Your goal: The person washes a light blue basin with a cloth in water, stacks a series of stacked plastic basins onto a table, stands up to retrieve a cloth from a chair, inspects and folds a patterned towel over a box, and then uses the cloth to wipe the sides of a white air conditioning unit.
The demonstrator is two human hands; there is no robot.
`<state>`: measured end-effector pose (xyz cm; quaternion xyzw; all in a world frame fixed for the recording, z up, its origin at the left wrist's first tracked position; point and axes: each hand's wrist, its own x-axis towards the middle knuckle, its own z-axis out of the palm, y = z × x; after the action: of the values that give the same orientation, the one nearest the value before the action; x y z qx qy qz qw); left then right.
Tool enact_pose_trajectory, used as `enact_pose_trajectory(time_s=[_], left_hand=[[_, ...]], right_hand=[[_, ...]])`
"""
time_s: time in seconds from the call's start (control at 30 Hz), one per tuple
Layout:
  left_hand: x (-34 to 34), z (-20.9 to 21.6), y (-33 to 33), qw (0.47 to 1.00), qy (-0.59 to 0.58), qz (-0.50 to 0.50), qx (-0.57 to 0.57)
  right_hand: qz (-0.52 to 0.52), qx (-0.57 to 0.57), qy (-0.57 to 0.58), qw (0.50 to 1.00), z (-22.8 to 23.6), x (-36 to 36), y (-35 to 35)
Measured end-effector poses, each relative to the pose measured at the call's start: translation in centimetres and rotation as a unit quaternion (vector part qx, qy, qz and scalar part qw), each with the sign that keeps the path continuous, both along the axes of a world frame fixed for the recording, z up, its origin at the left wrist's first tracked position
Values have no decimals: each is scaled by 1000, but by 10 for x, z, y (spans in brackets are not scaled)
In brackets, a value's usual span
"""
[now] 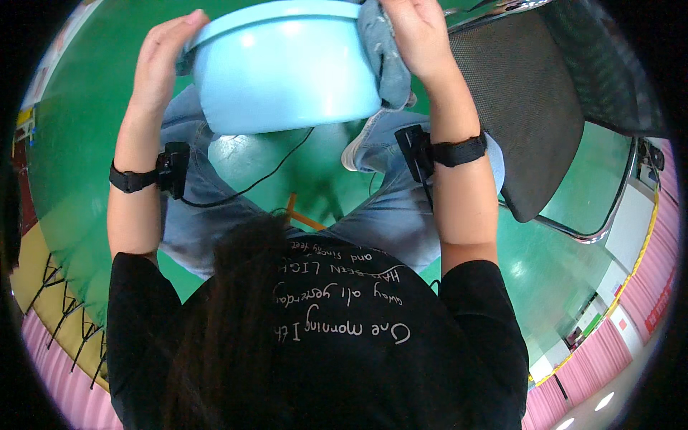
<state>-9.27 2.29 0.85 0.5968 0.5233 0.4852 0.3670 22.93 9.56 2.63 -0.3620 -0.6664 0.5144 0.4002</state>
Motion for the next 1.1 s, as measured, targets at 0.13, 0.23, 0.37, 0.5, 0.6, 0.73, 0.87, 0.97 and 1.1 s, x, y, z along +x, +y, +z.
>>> enact_pose_trajectory(time_s=[0.13,0.23,0.37,0.5,0.6,0.73,0.87,0.97,1.1], left_hand=[[-9,-2,-3,998,45,-4,-47],[4,2,0,995,86,-38,-32],[42,17,-2,976,108,-178,-59],[83,-11,-20,977,108,-181,-22],[96,-13,-28,984,115,-126,-51],[95,4,-27,981,175,-77,-31],[82,14,-18,984,165,-54,-45],[58,9,-13,997,33,-39,-59],[67,32,-15,983,3,-61,-175]], right_hand=[[-8,17,-16,1000,16,-13,-8],[17,4,-32,999,-5,-7,-6],[0,97,-182,978,-12,-31,-26],[7,198,-293,935,-26,-48,-42],[15,171,-283,944,-31,-46,-42],[14,103,-248,963,-21,-49,-42],[39,100,-205,973,-12,-50,-38],[15,59,-156,986,0,-48,-34],[21,85,-148,985,7,-38,-26]])
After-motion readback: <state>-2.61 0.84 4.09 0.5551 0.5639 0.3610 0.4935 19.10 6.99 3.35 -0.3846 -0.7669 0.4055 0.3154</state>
